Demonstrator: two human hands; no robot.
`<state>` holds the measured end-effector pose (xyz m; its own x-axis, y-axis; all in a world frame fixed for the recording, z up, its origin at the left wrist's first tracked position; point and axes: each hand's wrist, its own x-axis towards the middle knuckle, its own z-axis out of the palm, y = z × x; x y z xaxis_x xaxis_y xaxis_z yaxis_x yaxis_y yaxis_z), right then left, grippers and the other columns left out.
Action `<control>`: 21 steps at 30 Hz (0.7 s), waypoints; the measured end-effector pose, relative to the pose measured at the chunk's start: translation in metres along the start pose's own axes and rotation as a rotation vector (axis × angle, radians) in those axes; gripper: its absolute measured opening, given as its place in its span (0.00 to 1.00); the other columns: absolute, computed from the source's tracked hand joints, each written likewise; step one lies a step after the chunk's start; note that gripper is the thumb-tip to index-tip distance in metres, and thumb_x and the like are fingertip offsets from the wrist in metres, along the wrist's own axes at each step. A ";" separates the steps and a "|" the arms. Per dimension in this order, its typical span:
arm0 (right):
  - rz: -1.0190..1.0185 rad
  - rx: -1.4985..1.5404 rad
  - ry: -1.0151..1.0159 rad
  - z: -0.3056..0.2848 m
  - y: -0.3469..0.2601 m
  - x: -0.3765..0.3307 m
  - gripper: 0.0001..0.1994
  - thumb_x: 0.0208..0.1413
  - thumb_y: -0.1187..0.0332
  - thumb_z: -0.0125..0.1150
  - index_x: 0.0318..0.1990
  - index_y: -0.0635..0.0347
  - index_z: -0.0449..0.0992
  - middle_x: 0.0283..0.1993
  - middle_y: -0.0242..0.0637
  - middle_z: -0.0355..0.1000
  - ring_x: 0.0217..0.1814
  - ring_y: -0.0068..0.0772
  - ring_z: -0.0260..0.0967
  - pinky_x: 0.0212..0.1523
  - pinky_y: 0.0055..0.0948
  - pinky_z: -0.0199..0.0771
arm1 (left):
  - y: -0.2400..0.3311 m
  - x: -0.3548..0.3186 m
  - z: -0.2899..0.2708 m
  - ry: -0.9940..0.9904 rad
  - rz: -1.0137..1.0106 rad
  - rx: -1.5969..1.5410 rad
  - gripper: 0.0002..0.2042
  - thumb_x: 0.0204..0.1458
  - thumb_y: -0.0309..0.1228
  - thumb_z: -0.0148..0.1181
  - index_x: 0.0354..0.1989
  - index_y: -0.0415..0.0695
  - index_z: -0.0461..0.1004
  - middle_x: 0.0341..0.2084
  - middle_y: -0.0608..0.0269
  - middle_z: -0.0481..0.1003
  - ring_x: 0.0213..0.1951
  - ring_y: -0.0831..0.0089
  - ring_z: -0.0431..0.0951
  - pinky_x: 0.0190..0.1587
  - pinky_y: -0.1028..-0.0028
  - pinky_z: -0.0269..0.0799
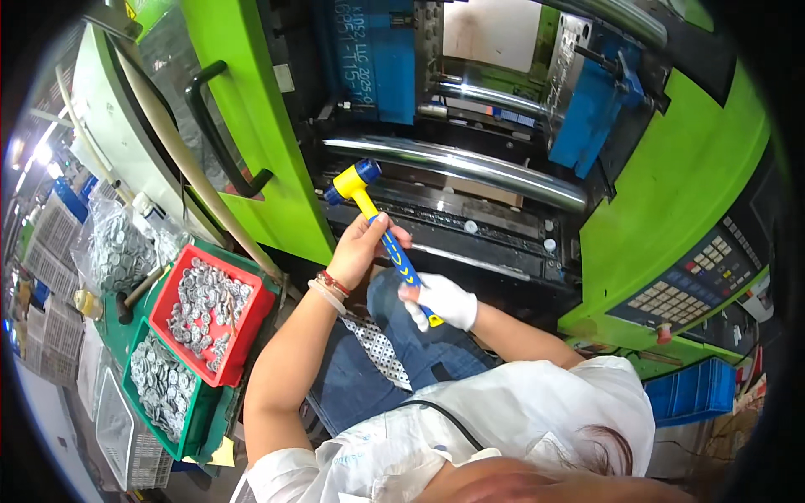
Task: The operator is removing plastic parts from an injection molding machine, inspecting them, and using a scraper tool to trim or clean them.
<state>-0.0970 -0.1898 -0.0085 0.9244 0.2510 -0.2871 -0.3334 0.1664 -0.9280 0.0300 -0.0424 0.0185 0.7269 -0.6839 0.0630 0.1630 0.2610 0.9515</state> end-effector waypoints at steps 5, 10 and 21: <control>-0.122 -0.025 0.189 -0.014 0.002 0.001 0.12 0.57 0.63 0.61 0.32 0.59 0.66 0.18 0.27 0.61 0.12 0.18 0.55 0.13 0.23 0.61 | -0.005 0.014 0.003 -0.059 0.040 0.049 0.13 0.64 0.40 0.44 0.50 0.45 0.63 0.41 0.57 0.76 0.44 0.69 0.77 0.48 0.69 0.73; -0.712 0.214 0.363 -0.062 -0.068 0.039 0.19 0.63 0.49 0.48 0.33 0.57 0.68 0.16 0.29 0.63 0.09 0.24 0.59 0.09 0.23 0.58 | -0.001 0.012 0.002 -0.101 0.067 0.119 0.19 0.65 0.41 0.42 0.60 0.46 0.57 0.49 0.56 0.72 0.48 0.70 0.75 0.51 0.71 0.71; -0.915 0.572 0.632 -0.187 -0.244 0.133 0.25 0.62 0.42 0.43 0.29 0.57 0.63 0.13 0.31 0.57 0.09 0.28 0.54 0.10 0.30 0.55 | 0.008 0.010 -0.008 0.149 -0.054 0.167 0.12 0.64 0.36 0.45 0.52 0.45 0.64 0.32 0.63 0.74 0.32 0.76 0.75 0.40 0.76 0.72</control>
<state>0.1416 -0.3752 0.1360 0.7336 -0.6502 0.1979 0.5919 0.4682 -0.6561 0.0441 -0.0415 0.0242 0.8124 -0.5827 -0.0226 0.1008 0.1021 0.9897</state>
